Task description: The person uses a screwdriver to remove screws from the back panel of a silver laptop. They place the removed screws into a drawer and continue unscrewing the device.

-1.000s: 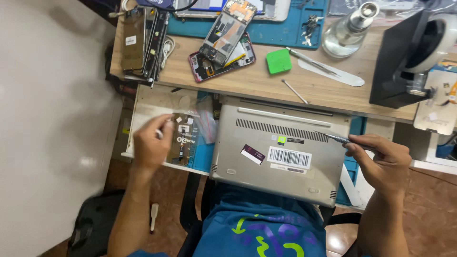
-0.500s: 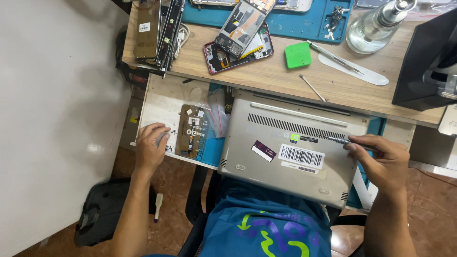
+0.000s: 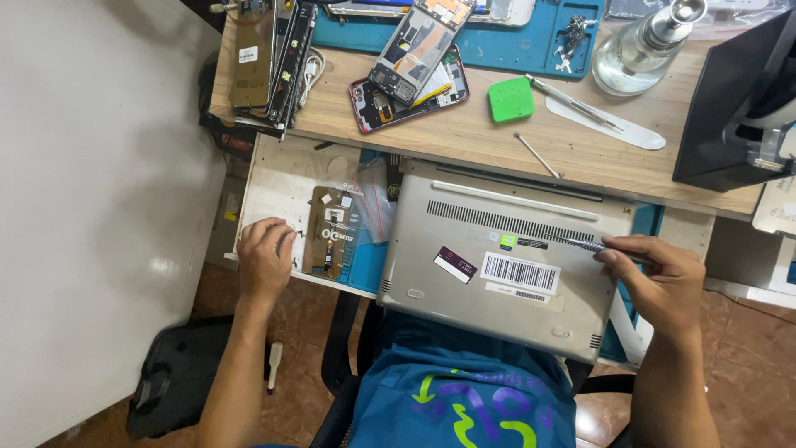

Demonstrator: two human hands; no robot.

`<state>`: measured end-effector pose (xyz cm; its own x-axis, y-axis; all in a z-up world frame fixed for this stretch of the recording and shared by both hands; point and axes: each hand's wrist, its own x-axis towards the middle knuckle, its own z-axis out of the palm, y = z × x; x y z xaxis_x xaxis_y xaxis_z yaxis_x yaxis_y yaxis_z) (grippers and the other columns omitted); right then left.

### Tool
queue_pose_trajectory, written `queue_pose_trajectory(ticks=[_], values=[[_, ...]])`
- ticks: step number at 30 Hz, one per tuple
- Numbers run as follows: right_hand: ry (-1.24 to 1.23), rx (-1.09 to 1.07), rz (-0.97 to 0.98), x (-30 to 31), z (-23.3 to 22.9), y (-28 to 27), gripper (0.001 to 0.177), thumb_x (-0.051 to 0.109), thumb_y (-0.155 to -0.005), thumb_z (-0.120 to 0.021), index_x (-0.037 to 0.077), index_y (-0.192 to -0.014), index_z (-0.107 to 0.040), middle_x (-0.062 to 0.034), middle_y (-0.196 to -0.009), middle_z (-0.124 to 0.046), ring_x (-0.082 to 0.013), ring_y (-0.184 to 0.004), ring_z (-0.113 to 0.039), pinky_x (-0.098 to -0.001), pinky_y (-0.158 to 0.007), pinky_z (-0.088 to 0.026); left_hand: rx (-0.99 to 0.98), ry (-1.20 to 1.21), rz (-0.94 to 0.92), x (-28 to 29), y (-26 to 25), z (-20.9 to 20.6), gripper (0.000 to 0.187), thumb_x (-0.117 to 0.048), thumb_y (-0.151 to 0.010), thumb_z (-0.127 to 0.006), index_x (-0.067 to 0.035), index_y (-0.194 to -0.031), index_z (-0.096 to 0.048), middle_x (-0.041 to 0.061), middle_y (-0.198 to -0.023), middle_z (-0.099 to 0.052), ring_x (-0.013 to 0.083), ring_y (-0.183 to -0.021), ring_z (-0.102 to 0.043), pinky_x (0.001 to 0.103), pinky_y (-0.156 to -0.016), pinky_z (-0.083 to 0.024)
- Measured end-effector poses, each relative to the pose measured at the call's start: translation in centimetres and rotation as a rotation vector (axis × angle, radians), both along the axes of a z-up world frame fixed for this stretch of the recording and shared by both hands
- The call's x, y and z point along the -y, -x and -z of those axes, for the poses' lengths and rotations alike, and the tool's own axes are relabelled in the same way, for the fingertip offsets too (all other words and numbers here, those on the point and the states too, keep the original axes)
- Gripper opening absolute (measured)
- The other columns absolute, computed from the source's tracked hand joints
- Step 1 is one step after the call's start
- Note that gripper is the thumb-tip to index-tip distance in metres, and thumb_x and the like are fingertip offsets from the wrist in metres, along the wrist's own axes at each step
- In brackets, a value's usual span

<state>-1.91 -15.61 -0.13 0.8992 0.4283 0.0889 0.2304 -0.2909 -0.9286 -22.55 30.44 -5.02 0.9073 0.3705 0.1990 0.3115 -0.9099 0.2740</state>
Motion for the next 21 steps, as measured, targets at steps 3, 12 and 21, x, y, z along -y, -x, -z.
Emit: queue_pose_trajectory(ticks=[3,12,21], values=[[0.009,0.015,0.027,0.2,0.1,0.1,0.015,0.002,-0.082,-0.065,-0.007,-0.093,-0.063,-0.0150,-0.083,-0.064,-0.0162,-0.061,-0.062,-0.0184,-0.054,-0.051,0.029,0.014,0.030,-0.5,0.2,0.4,0.011,-0.010,-0.089,-0.055,-0.002,-0.093,-0.062,0.012,-0.098,-0.060,0.0272,-0.092,-0.053,0.038,-0.081,-0.041],[-0.031,0.064,0.043,-0.2,-1.0,0.5,0.011,0.001,-0.079,-0.066,-0.003,-0.088,-0.064,-0.0149,-0.085,-0.065,-0.0153,-0.059,-0.063,-0.0189,-0.057,-0.049,0.173,0.742,-0.004,9.2,-5.0,-7.3,0.015,-0.003,-0.083,-0.058,-0.002,-0.097,-0.052,0.010,-0.086,-0.058,0.0204,-0.078,-0.059,0.026,-0.069,-0.054],[-0.273,0.164,-0.037,-2.9,-5.2,2.3,0.015,-0.006,-0.067,-0.068,-0.007,-0.081,-0.067,-0.0172,-0.065,-0.066,-0.0196,-0.049,-0.065,-0.0272,-0.047,-0.052,0.252,1.742,0.358,22.1,-12.8,-6.6,0.036,0.005,-0.073,-0.070,0.003,-0.105,-0.054,0.016,-0.082,-0.065,0.0244,-0.079,-0.067,0.032,-0.072,-0.056]])
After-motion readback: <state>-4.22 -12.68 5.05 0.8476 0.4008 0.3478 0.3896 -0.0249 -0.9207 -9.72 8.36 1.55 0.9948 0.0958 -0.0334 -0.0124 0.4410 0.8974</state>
